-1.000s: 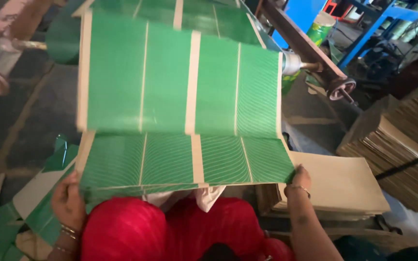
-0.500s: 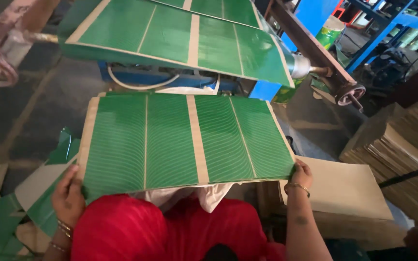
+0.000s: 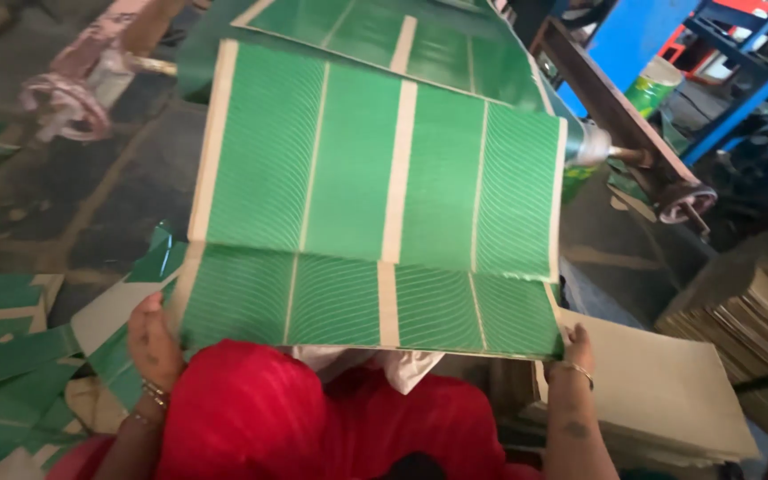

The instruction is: The recorder collects printed green cardboard sheets coming off a conveyor belt and stacks them.

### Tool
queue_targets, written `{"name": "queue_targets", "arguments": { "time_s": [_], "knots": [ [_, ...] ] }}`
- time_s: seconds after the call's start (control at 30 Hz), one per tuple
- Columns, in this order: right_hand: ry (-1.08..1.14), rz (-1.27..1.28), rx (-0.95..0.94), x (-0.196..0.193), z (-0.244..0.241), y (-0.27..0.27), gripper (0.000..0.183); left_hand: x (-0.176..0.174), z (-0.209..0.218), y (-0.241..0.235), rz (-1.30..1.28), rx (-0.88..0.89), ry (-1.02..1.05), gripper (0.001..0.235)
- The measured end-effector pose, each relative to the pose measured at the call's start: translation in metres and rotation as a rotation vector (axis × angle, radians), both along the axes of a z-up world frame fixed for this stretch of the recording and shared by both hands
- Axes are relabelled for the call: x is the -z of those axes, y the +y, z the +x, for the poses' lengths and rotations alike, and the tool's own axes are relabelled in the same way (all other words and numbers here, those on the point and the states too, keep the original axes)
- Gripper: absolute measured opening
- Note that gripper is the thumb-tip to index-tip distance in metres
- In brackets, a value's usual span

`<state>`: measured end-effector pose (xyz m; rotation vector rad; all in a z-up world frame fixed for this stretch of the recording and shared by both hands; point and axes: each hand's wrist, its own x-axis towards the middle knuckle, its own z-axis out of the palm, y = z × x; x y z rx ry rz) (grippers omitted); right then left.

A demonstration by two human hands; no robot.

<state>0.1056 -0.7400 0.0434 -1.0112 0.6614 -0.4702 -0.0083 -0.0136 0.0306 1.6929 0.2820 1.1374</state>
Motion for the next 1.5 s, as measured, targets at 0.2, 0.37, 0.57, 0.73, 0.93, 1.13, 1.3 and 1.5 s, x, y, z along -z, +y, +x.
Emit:
{"name": "queue_targets", "arguments": {
  "time_s": [0.2, 0.37, 0.57, 0.73, 0.93, 1.13, 1.3, 1.5],
  "knots": [
    [-0.048, -0.032, 0.015, -0.027, -0.011, 0.021, 0.042, -0.009, 0.004, 0.0, -0.149, 0.079, 0.004, 0.045],
    [-0.194, -0.242, -0.076, 0.03, 0.013, -0.033, 0.031, -0.003, 0.007, 0.001, -0.053, 0.234, -0.062, 0.04],
    [0.107, -0.269, 0.085, -0.008, 0.003, 0.003, 0.024, 0.023, 0.017, 0.005, -0.219, 0.182, 0.142, 0.032],
    [0.133, -0.306, 0.061, 0.016, 0.02, -0.024, 0.025, 0.036, 0.028, 0.005, -0.196, -0.093, 0.088, 0.039],
    [0.028, -0.064, -0.128, 0.049, 0.034, -0.055, 0.022, 0.077, 0.045, 0.013, -0.252, 0.162, 0.094, 0.036],
    [-0.017, -0.014, 0.057, -0.001, -0.044, -0.008, 0.03, 0.078, 0.05, 0.011, -0.291, 0.199, 0.189, 0.036],
    [-0.148, 0.031, 0.076, -0.008, 0.001, -0.003, 0.027, 0.027, 0.028, 0.002, -0.28, 0.226, -0.073, 0.031],
    [-0.18, -0.299, -0.03, -0.001, 0.0, -0.003, 0.016, 0.027, 0.031, 0.003, -0.164, 0.34, -0.031, 0.029]
  ]
}}
